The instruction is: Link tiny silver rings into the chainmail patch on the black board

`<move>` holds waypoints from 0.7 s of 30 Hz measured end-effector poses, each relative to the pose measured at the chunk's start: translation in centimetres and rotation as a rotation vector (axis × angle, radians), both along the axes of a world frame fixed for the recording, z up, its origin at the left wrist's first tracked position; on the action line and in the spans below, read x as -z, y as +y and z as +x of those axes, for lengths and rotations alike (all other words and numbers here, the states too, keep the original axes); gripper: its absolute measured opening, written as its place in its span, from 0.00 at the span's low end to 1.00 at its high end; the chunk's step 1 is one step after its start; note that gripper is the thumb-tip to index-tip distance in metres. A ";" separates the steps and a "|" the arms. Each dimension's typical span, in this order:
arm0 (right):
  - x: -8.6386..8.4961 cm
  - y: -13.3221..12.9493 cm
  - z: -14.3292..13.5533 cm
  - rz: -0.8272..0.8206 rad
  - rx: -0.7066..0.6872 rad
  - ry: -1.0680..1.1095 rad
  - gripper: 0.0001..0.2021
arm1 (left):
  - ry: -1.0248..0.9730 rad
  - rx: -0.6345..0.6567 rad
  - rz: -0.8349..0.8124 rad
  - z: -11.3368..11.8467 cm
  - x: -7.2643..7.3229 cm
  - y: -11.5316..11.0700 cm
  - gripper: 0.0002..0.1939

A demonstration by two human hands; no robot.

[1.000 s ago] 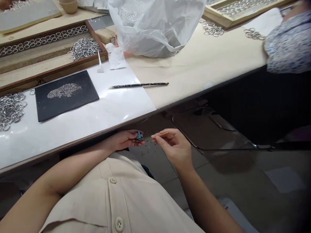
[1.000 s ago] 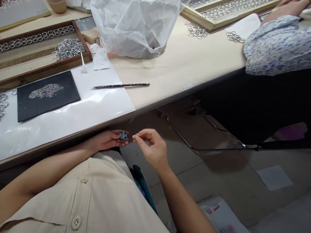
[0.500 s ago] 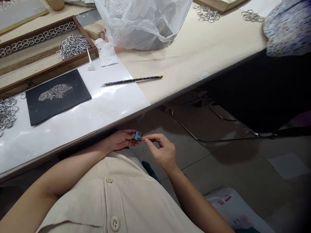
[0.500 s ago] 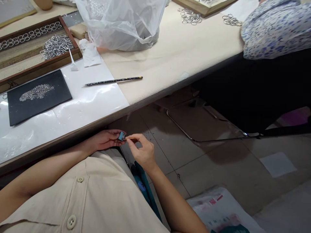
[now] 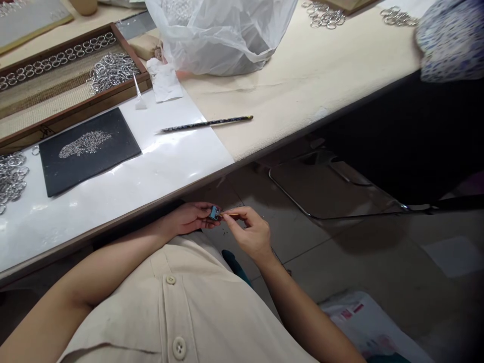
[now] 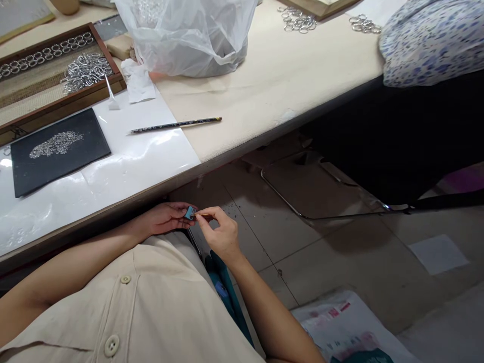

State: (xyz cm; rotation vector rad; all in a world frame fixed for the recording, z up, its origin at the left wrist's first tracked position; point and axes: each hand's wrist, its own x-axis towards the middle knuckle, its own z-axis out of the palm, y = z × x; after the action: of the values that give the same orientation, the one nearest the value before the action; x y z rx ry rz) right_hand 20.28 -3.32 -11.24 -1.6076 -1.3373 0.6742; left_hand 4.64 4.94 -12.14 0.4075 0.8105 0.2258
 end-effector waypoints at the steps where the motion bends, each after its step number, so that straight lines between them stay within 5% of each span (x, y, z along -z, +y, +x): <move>1: 0.0 0.0 0.0 0.001 0.002 0.000 0.01 | 0.001 0.000 -0.002 0.0 0.0 0.0 0.06; 21: 1.5 0.5 -0.2 -0.107 0.166 0.286 0.05 | 0.039 0.005 -0.001 0.4 -0.4 0.0 0.04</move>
State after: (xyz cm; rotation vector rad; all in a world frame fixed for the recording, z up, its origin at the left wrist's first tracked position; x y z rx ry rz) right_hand 20.12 -2.77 -12.71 -1.6157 -0.9633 0.8495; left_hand 5.06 4.98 -11.76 0.4142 0.8481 0.2133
